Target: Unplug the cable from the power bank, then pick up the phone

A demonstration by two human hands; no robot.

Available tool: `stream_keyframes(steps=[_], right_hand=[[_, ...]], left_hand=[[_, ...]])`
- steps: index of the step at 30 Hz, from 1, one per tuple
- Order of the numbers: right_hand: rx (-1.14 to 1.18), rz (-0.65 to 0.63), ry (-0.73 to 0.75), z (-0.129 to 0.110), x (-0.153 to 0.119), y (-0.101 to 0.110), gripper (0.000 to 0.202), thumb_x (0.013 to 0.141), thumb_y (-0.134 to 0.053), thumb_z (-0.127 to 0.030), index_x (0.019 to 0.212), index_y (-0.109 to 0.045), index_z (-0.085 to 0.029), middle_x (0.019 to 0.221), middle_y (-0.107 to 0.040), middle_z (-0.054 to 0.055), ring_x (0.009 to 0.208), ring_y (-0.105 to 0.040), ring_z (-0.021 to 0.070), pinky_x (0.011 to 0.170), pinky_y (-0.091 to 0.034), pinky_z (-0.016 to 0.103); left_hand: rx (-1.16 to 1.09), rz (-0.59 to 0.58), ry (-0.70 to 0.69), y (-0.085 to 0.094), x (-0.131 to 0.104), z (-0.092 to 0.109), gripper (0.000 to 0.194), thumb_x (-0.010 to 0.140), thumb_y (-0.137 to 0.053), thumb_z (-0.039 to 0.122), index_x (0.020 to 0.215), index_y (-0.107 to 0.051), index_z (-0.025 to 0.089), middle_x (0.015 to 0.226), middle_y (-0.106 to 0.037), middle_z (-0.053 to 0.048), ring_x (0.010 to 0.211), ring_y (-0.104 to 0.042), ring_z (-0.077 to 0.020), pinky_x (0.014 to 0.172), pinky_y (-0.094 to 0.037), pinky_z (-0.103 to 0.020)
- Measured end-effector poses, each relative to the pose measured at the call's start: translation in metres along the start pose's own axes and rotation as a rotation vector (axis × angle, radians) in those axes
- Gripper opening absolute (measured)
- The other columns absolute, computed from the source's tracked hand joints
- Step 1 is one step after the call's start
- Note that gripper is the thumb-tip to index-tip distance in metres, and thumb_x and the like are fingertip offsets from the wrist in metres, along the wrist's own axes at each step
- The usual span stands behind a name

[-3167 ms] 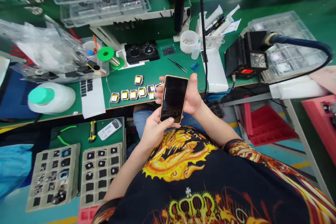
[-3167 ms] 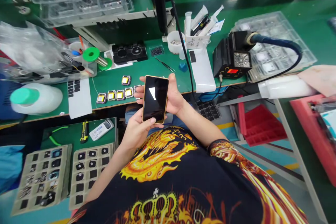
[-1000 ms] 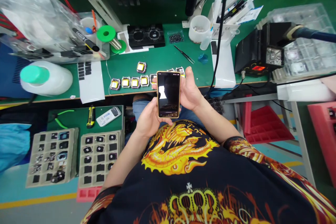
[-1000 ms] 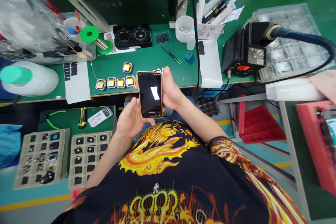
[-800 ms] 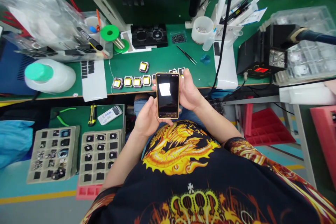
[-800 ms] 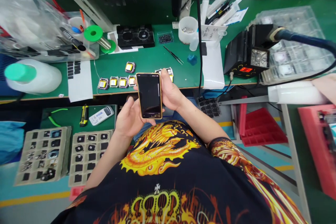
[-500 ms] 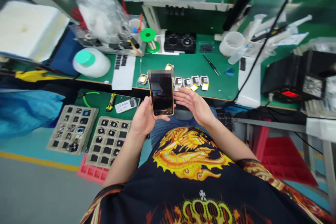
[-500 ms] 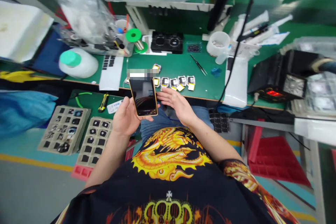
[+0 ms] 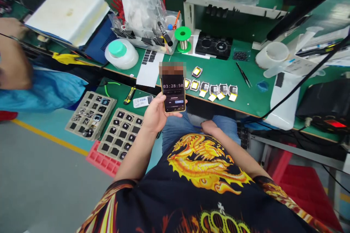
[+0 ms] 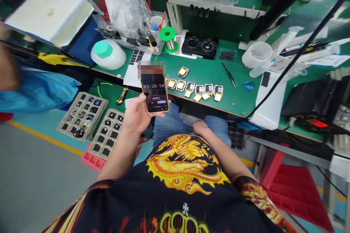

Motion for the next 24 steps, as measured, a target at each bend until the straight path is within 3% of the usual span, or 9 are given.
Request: stream_keyframes(steps=[3, 6, 12, 24], right_hand=[[-0.05, -0.079, 0.028, 0.002, 0.014, -0.009, 0.047, 0.105, -0.065, -0.05, 0.136, -0.078, -0.016, 0.136, -0.078, 0.019, 0.122, -0.074, 0.0335, 0.099, -0.056, 0.036], [-0.039, -0.077, 0.0, 0.004, 0.023, -0.01, 0.052, 0.107, -0.059, -0.052, 0.143, -0.075, -0.018, 0.143, -0.076, 0.017, 0.128, -0.073, 0.0331, 0.1, -0.056, 0.034], [0.002, -0.075, -0.015, 0.009, 0.03, -0.014, 0.053, 0.106, -0.059, -0.052, 0.144, -0.075, -0.019, 0.145, -0.075, 0.017, 0.13, -0.073, 0.0329, 0.102, -0.056, 0.035], [-0.012, -0.068, -0.007, 0.007, 0.027, -0.009, 0.051, 0.107, -0.059, -0.05, 0.142, -0.075, -0.016, 0.143, -0.076, 0.018, 0.129, -0.073, 0.0328, 0.101, -0.055, 0.034]], left_hand=[[0.003, 0.005, 0.004, 0.0, 0.001, -0.001, 0.05, 0.099, -0.065, 0.042, 0.143, -0.062, 0.018, 0.134, -0.077, -0.015, 0.12, -0.079, -0.042, 0.062, -0.074, -0.041], [0.01, 0.002, 0.013, 0.002, 0.001, -0.004, 0.05, 0.1, -0.065, 0.041, 0.144, -0.062, 0.017, 0.133, -0.078, -0.016, 0.12, -0.079, -0.0411, 0.063, -0.074, -0.04], [0.041, -0.011, 0.009, 0.003, 0.003, -0.008, 0.057, 0.096, -0.069, 0.034, 0.149, -0.059, 0.018, 0.135, -0.077, -0.016, 0.119, -0.08, -0.0393, 0.062, -0.073, -0.036], [0.066, -0.006, 0.018, 0.002, 0.002, -0.009, 0.049, 0.088, -0.07, 0.021, 0.137, -0.063, 0.017, 0.13, -0.079, -0.015, 0.121, -0.079, -0.0401, 0.065, -0.073, -0.035]])
Point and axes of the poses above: each hand's wrist, its own x-axis towards the middle knuckle, its own y-axis out of the back of the hand, z = x × y, the point moved 2 cm from there along x, towards the middle knuckle
